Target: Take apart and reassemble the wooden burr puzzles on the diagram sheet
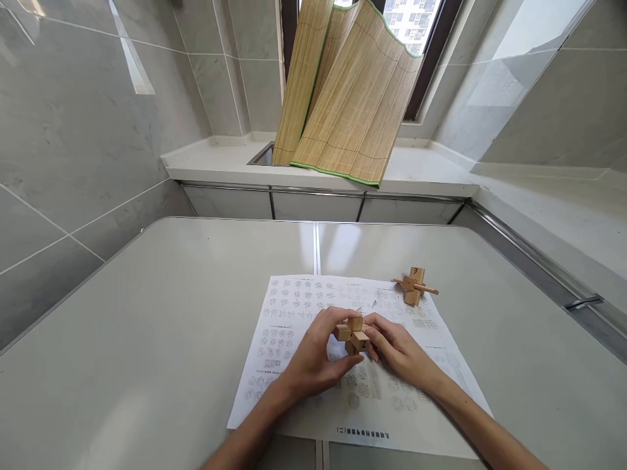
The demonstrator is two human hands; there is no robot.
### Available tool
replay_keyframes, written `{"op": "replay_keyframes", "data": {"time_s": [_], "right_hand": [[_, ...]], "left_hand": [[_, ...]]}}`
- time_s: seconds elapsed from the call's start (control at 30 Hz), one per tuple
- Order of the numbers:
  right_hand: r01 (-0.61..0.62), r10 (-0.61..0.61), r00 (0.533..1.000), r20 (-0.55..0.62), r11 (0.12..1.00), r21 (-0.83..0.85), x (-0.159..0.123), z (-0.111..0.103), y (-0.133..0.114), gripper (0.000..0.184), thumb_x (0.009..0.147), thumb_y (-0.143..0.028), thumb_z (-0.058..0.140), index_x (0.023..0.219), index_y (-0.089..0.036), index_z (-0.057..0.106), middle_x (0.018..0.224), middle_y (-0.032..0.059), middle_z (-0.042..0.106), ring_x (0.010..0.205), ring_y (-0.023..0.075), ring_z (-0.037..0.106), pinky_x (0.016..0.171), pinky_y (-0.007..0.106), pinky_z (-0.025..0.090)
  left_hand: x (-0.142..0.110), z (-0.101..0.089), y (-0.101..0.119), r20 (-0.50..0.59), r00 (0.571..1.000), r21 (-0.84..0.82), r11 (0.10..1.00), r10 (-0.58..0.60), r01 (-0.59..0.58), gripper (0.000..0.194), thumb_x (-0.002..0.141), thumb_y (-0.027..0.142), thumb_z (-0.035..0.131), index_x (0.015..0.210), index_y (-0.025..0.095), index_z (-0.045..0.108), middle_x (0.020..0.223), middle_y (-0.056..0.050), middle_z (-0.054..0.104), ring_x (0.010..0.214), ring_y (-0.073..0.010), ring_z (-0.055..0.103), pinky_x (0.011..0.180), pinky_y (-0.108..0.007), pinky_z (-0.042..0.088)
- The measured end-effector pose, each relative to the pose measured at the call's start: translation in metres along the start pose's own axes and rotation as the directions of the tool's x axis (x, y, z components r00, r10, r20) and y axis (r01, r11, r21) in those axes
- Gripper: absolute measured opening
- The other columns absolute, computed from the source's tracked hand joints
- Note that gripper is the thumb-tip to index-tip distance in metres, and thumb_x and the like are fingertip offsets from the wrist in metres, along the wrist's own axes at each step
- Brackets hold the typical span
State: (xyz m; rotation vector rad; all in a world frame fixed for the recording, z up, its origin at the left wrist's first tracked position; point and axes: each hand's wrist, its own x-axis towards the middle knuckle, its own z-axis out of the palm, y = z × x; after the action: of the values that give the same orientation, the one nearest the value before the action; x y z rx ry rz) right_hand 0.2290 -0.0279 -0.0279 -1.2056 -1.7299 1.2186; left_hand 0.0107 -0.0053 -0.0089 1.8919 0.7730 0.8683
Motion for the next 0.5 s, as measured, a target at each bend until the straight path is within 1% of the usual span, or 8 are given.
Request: {"op": "replay_keyframes", "data": {"time_s": [0.1,0.2,0.27,0.37,0.43,0.5], "right_hand": [[-0.005,0.005,1.0,-0.019,1.0,0.006,0.0004,0.0007,-0.0002,0.041,0.109,-0.057,0.039,0.096,-0.023,0.058,0.062,-0.0048,0.056,0.057,0.0156,0.05,0.06,0.028,0.042],[-0.011,0.012,0.999,-0.049,0.999,0.035,0.0014,0.002,-0.0007,0.04,0.109,-0.057,0.04,0.098,-0.024,0.058,0.062,-0.0046,0.058,0.057,0.0163,0.053,0.061,0.029,0.045],[-0.017,0.02,0.998,-0.067,0.999,0.047,0.0021,0.0024,-0.0007,0.039,0.108,-0.058,0.04,0.1,-0.024,0.058,0.064,-0.0041,0.059,0.057,0.0168,0.054,0.061,0.029,0.046],[-0.018,0.023,0.993,-0.115,0.999,0.046,0.0029,0.0021,0.0002,0.04,0.108,-0.059,0.042,0.1,-0.023,0.058,0.064,-0.0037,0.059,0.056,0.0166,0.054,0.06,0.029,0.046],[-0.02,0.026,0.988,-0.151,0.999,0.043,0.0031,0.0021,0.0009,0.039,0.107,-0.058,0.043,0.1,-0.023,0.058,0.062,-0.0041,0.058,0.054,0.0164,0.052,0.059,0.029,0.045],[-0.024,0.03,0.984,-0.173,0.999,0.039,0.0028,0.0025,0.0012,0.038,0.107,-0.058,0.045,0.1,-0.023,0.059,0.062,-0.0043,0.057,0.054,0.0162,0.051,0.058,0.029,0.044]], "left_hand": [[-0.0008,0.0017,-0.0006,-0.011,1.0,0.014,1.0,-0.014,0.014,0.059,0.082,0.014,0.079,0.134,0.029,0.055,0.127,-0.006,0.065,0.114,-0.026,0.062,0.099,-0.042,0.052],[-0.0011,0.0038,-0.0029,-0.081,0.995,0.032,0.998,-0.055,0.058,0.069,0.079,0.018,0.083,0.139,0.029,0.052,0.131,-0.007,0.063,0.111,-0.0256,0.062,0.098,-0.043,0.053],[-0.0011,0.0048,-0.005,-0.125,0.987,0.033,0.994,-0.097,0.102,0.076,0.075,0.026,0.089,0.141,0.028,0.051,0.133,-0.009,0.063,0.108,-0.026,0.063,0.094,-0.043,0.054],[-0.0005,0.005,-0.0062,-0.13,0.977,0.017,0.985,-0.168,0.171,0.086,0.068,0.041,0.095,0.141,0.026,0.053,0.129,-0.01,0.065,0.106,-0.0271,0.064,0.09,-0.042,0.055],[0.0002,0.0043,-0.0048,-0.128,0.969,0.001,0.977,-0.212,0.214,0.087,0.067,0.045,0.095,0.141,0.024,0.055,0.123,-0.009,0.068,0.104,-0.027,0.065,0.089,-0.042,0.055],[0.0011,0.0033,-0.0021,-0.121,0.965,-0.014,0.972,-0.233,0.234,0.078,0.072,0.046,0.091,0.139,0.023,0.057,0.118,-0.008,0.071,0.102,-0.0258,0.065,0.089,-0.041,0.055]]}}
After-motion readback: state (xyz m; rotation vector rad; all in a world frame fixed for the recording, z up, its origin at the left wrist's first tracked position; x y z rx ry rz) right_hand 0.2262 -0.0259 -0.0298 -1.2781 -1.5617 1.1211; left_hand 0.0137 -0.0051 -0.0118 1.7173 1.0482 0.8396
